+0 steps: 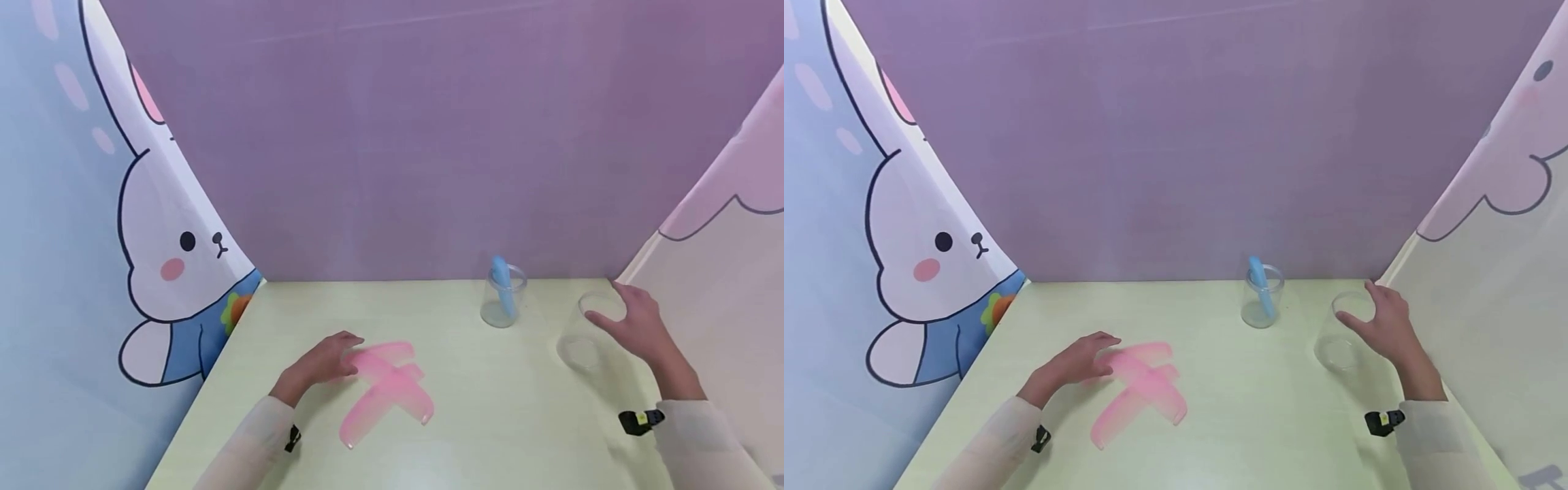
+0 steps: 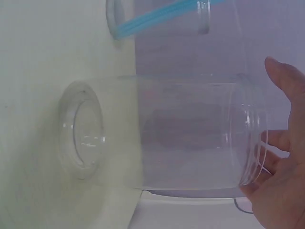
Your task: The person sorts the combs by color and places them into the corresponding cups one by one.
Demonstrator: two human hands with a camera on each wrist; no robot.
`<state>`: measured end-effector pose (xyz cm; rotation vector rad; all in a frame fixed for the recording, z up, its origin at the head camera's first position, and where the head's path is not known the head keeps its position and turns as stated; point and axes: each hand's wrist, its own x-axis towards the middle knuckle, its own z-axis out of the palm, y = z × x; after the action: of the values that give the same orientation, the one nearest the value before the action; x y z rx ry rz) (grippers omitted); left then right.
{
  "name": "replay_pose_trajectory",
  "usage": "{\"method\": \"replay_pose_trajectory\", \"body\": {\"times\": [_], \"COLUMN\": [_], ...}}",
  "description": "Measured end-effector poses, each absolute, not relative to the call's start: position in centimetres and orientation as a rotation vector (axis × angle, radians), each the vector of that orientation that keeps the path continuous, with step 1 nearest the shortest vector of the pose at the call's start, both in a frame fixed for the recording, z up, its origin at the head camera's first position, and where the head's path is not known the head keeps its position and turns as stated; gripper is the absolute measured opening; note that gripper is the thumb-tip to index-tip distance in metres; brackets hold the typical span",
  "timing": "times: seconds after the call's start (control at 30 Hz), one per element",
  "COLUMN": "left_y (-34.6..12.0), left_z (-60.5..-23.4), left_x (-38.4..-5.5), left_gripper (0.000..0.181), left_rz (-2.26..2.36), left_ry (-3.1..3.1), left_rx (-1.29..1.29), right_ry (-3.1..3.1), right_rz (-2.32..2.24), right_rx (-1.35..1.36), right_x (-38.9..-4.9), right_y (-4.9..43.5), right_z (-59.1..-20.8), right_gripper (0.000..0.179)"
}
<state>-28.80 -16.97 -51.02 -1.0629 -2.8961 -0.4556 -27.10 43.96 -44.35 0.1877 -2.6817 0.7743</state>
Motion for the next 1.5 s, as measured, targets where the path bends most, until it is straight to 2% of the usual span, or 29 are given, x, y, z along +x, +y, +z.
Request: {"method": "replay_pose_trajectory", "body": {"times": [0.13,0.37,0.47,0.6,0.83,1.5], "left_y": [-16.6,-15.8,-15.7,-15.5,-15.4,-15.1], "left_z": [-51.6,-52.2,-52.1,-51.9,-52.1,-51.5], "left_x": [-28.9,-28.8,-28.9,-29.1,-29.3,-30.1], "left_gripper": [0.05,0.045,0.039,0.042,0.043,0.038], "left_rz": [-0.343,-0.35,-0.308,-0.291,-0.263,-0.139], "left_ry": [-2.862,-2.935,-2.944,-2.945,-2.931,-2.958], "left_rx": [-1.139,-1.122,-1.111,-1.1,-1.145,-1.249], "right_ry": [-2.654,-2.61,-2.611,-2.629,-2.616,-2.552], "right_rz": [0.773,0.859,0.864,0.878,0.995,1.001], "right_rx": [0.178,0.135,0.088,0.022,-0.081,-0.148], "right_x": [-27.1,-26.5,-26.4,-26.1,-25.7,-25.4], "right_y": [44.4,44.6,44.5,44.6,44.4,43.9], "right_z": [-45.6,-46.2,-46.3,-46.7,-47.5,-48.0], "right_gripper": [0.087,0.092,0.085,0.08,0.093,0.094]}}
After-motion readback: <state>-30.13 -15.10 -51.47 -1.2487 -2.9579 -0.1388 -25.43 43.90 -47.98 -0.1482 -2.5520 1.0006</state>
